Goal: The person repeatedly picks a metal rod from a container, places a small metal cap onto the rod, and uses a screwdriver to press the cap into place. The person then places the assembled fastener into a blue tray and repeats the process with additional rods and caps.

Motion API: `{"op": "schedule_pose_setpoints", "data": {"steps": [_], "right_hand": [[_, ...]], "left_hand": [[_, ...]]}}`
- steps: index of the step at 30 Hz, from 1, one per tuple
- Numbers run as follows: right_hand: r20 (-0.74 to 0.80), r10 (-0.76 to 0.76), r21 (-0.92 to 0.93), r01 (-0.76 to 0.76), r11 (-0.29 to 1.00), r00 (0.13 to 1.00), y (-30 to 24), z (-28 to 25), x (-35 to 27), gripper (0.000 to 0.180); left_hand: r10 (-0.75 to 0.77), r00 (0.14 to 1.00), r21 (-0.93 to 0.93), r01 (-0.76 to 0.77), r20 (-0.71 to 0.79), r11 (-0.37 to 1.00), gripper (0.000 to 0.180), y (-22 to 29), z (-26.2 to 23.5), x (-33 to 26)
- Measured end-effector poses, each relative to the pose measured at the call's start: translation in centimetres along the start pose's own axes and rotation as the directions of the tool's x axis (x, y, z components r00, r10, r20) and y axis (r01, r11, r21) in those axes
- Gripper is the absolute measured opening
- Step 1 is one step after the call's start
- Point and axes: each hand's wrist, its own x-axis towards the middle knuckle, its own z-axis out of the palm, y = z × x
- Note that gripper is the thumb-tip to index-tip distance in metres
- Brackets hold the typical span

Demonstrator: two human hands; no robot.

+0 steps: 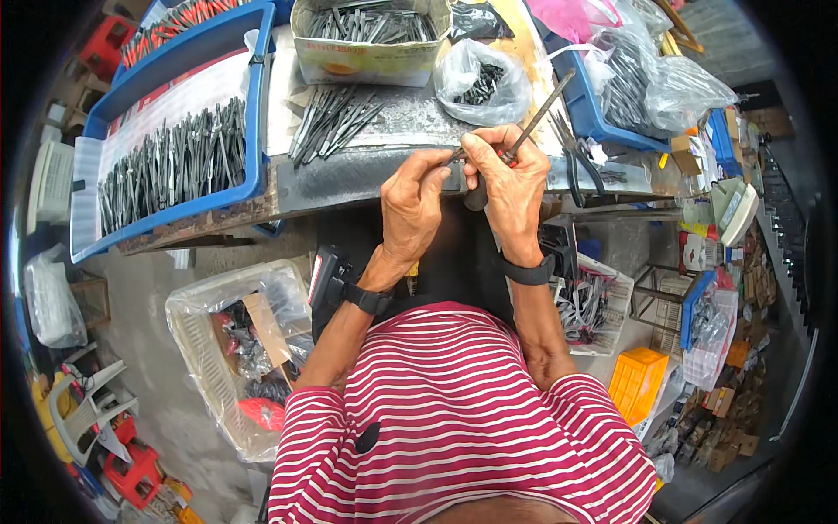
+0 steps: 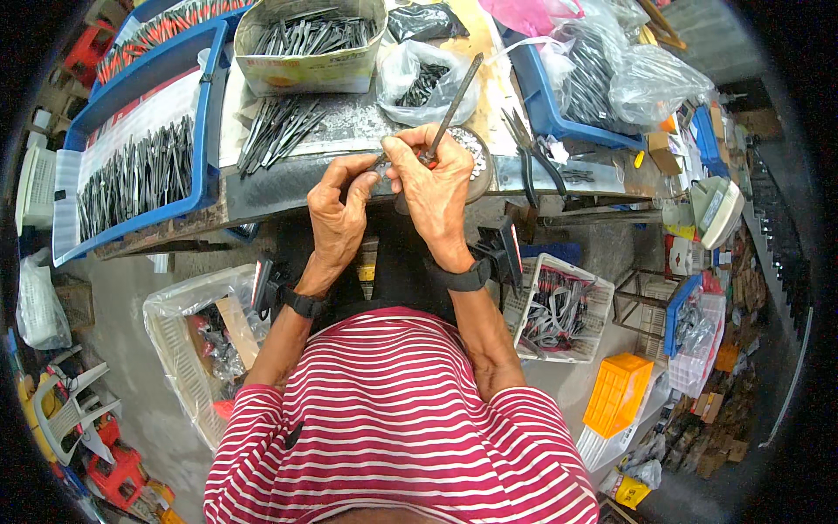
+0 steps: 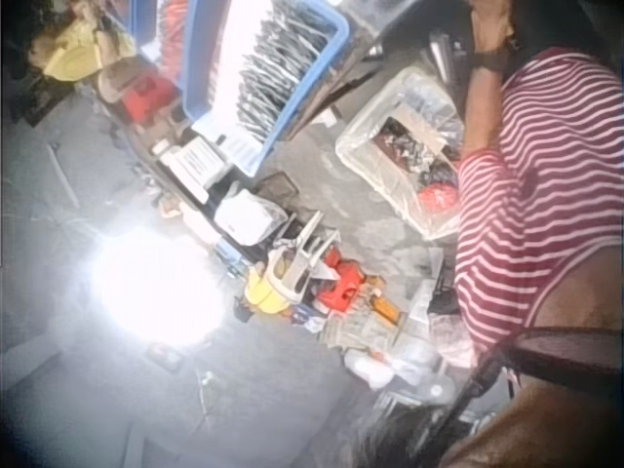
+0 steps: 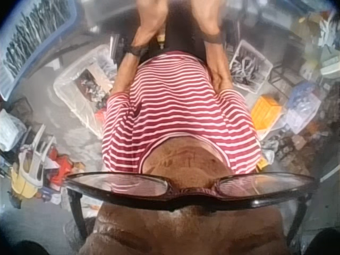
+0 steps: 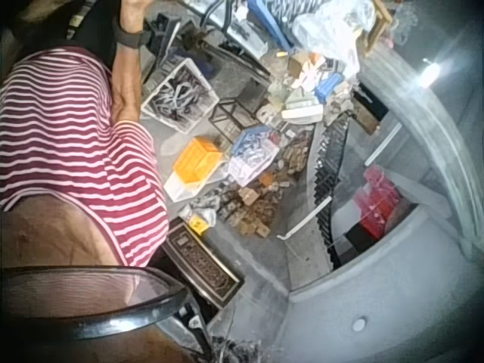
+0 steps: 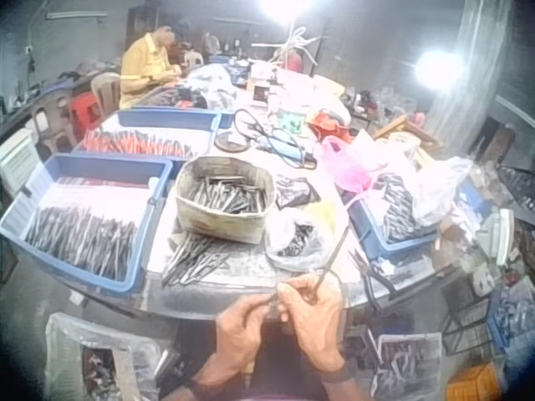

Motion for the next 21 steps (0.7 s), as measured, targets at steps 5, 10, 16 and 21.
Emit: {"op": "schedule_pose_setpoints", "data": {"steps": [5, 10, 16, 21], "right_hand": [[0.073, 0.023, 0.109, -0.030, 0.994, 0.997, -0.7, -0.3, 0.2, 0.010], [0.232, 0.248, 0.639, -0.339, 0.690, 0.941, -1.1, -2.8, 2.4, 0.023], [0.263, 0.074, 0.650, -0.233, 0.724, 0.962, -2.4, -3.8, 3.0, 0.017], [0.194, -0.272, 0.280, 0.213, 0.936, 0.942, -5.5, -2.8, 2.6, 0.020]], "left_hand": [[-0.332, 0.939, -0.378, 0.341, 0.090, 0.861, 0.015, 0.6, -0.7, 0.6], [-0.313, 0.935, -0.637, 0.343, 0.165, 0.690, 0.015, -0.3, -1.3, 1.7], [-0.284, 0.934, -0.710, 0.350, 0.215, 0.611, 0.014, -1.5, -0.9, 1.4], [-0.273, 0.935, -0.701, 0.352, 0.228, 0.620, 0.013, -1.9, -0.7, 1.1]]}}
